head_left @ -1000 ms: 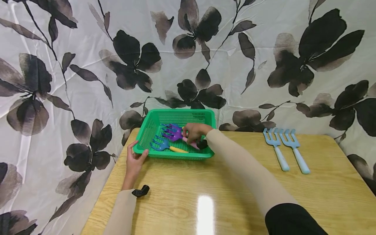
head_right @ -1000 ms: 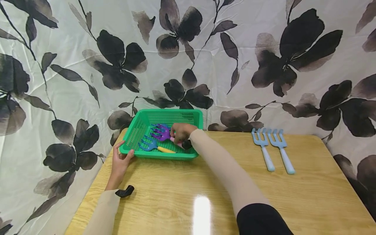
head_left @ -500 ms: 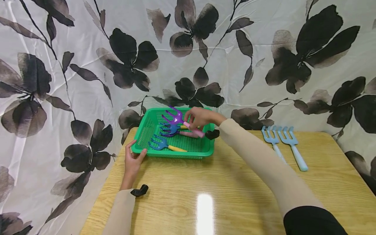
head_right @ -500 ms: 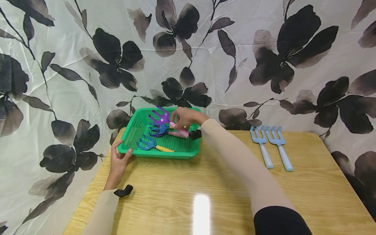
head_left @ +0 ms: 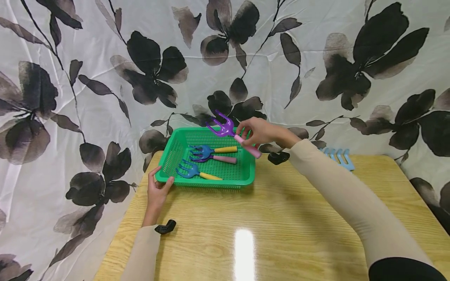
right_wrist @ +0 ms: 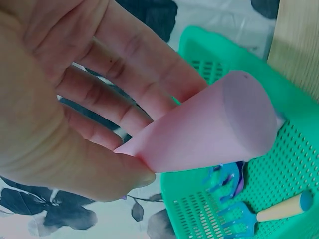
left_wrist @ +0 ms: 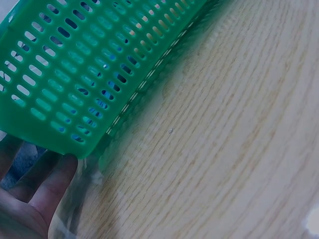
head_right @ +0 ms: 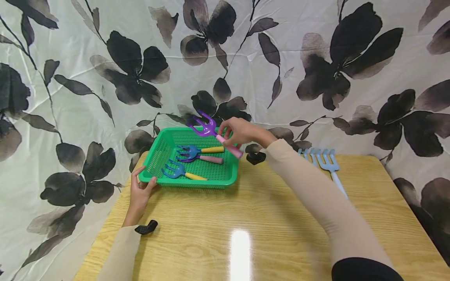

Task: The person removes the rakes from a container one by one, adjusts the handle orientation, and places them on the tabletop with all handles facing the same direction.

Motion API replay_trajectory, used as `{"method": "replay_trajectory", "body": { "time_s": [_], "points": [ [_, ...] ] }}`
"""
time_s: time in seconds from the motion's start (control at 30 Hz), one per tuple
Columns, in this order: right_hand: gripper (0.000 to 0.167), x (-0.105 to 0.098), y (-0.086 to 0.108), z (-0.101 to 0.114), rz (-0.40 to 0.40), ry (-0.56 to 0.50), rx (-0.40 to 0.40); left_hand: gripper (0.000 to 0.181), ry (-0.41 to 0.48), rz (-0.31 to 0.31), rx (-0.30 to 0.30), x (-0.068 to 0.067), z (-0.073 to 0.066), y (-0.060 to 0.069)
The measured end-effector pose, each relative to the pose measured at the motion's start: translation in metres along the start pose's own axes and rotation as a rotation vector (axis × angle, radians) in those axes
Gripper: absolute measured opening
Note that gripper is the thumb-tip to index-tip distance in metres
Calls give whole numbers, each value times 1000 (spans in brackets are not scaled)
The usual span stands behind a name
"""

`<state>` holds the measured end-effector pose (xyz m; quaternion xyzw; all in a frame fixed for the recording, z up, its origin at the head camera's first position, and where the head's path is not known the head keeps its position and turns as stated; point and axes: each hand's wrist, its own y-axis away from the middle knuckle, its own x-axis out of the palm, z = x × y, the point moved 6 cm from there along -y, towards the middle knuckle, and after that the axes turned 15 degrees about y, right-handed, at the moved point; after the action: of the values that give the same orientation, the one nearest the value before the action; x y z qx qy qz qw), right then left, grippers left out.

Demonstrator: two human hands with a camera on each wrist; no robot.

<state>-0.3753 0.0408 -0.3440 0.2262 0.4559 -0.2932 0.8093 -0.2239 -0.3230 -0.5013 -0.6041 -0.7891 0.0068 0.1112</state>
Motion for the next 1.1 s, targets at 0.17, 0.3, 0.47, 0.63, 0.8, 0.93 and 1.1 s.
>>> {"method": "replay_trajectory", "body": {
  "time_s": [0.17, 0.3, 0.47, 0.63, 0.8, 0.93, 1.1],
  "points": [
    [36, -6, 19, -13, -52, -18, 6, 72, -6, -15, -11, -2, 1, 2],
    [35, -10, 36, -25, -90, -33, 35, 72, -6, -19, -12, -2, 2, 3],
    [33, -13, 59, -41, -132, -58, 61, 71, 11, -13, -18, -2, 1, 2],
    [32, -12, 83, -62, -165, -108, 102, 72, 16, -5, -18, -1, 1, 1],
    [30, -7, 103, -82, -180, -133, 142, 70, 8, -15, -11, -6, 8, -3],
    [31, 1, 117, -97, -194, -154, 168, 70, 9, -18, -20, -8, 9, -4],
    [35, 17, 133, -119, -220, -178, 250, 72, 6, -7, -26, -3, 3, -1]
  ]
}}
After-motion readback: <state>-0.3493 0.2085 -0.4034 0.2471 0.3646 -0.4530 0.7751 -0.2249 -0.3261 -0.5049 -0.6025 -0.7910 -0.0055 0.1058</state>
